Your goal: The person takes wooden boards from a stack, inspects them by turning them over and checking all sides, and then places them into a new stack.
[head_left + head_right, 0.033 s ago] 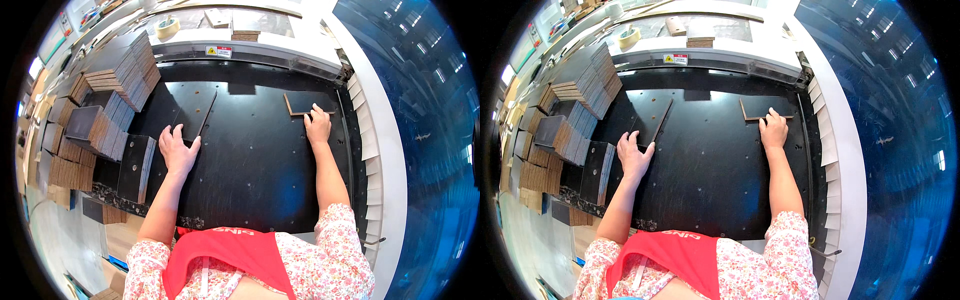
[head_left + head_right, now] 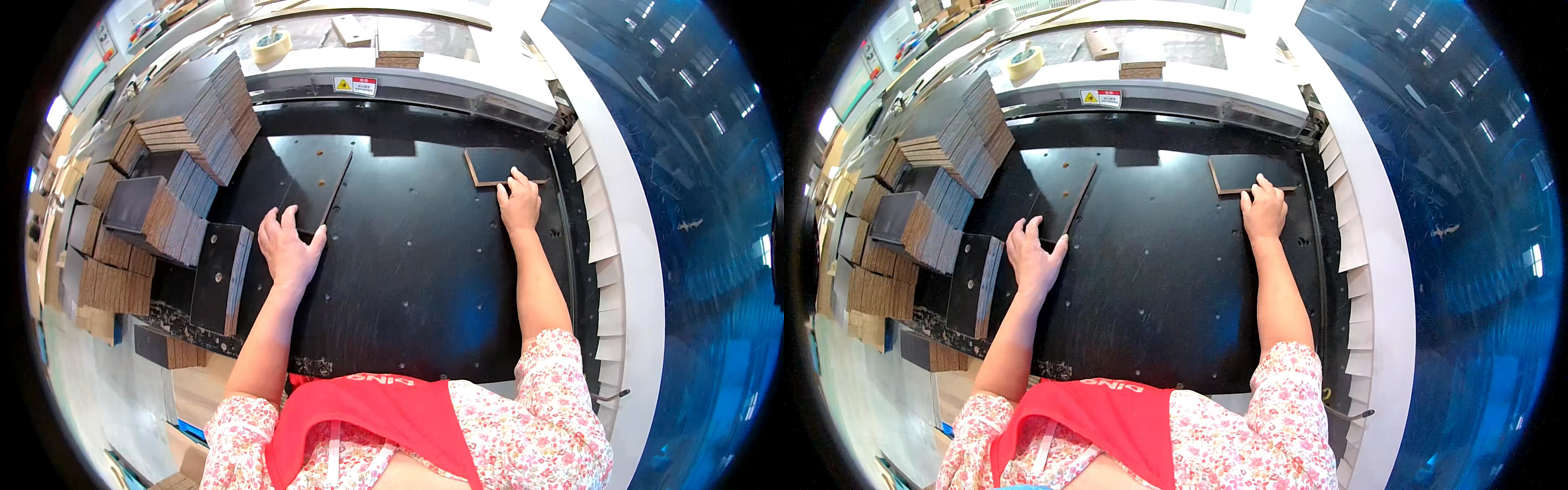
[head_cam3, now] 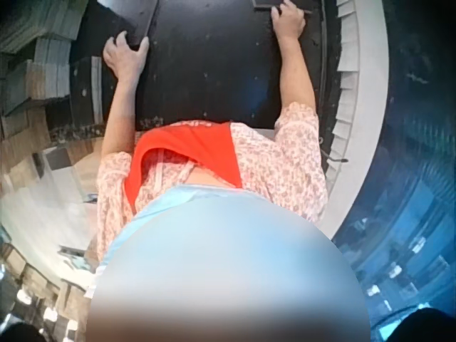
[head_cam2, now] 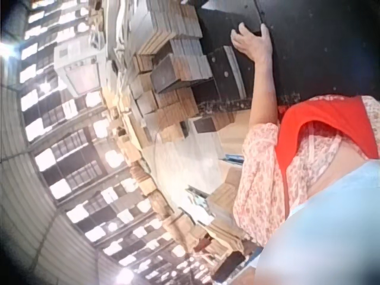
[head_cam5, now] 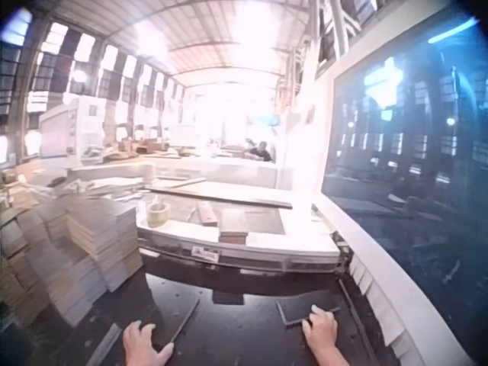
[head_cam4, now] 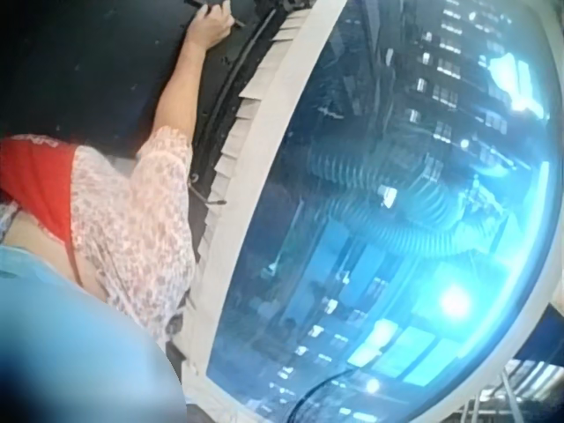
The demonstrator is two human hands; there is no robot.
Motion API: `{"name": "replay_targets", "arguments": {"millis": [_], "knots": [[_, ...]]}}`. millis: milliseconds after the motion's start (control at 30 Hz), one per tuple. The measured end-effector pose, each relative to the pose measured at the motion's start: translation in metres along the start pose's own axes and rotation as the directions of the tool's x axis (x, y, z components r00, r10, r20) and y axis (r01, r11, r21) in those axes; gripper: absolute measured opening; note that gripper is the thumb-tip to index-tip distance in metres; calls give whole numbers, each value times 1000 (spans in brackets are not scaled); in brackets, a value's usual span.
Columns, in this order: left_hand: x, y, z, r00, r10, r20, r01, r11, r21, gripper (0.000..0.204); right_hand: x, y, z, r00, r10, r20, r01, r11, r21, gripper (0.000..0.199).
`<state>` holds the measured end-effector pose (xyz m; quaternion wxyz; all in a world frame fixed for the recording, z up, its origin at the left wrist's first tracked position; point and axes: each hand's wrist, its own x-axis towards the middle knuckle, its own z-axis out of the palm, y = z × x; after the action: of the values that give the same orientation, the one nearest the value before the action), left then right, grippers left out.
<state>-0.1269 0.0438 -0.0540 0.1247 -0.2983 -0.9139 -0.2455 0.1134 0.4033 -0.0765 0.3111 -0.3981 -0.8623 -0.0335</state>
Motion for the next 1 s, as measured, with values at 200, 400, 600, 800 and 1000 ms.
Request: {"name": "replay_targets", "arguments": {"millis": [200, 400, 600, 800, 1000], "knots": [[1, 2, -2, 999, 43, -17, -43, 999, 29, 63, 53, 38, 32, 996, 87, 12, -86, 990, -111, 25], [-1, 1, -1, 998, 59, -8, -59, 998, 17, 64, 99, 70, 51, 971, 237, 29, -225, 949, -220, 34], [2, 2, -1, 999, 32, 25, -32, 999, 6, 66, 107, 55, 52, 931, 366, 1, -347, 882, -319, 52], [2, 3, 0, 999, 36, 19, -36, 999, 24, 64, 113, 20, 49, 881, 462, 105, -398, 842, -363, 76], [2, 3, -2, 999, 42, 22, -42, 999, 15, 66, 127, 18, 51, 790, 596, 144, -532, 783, -323, 65]]}}
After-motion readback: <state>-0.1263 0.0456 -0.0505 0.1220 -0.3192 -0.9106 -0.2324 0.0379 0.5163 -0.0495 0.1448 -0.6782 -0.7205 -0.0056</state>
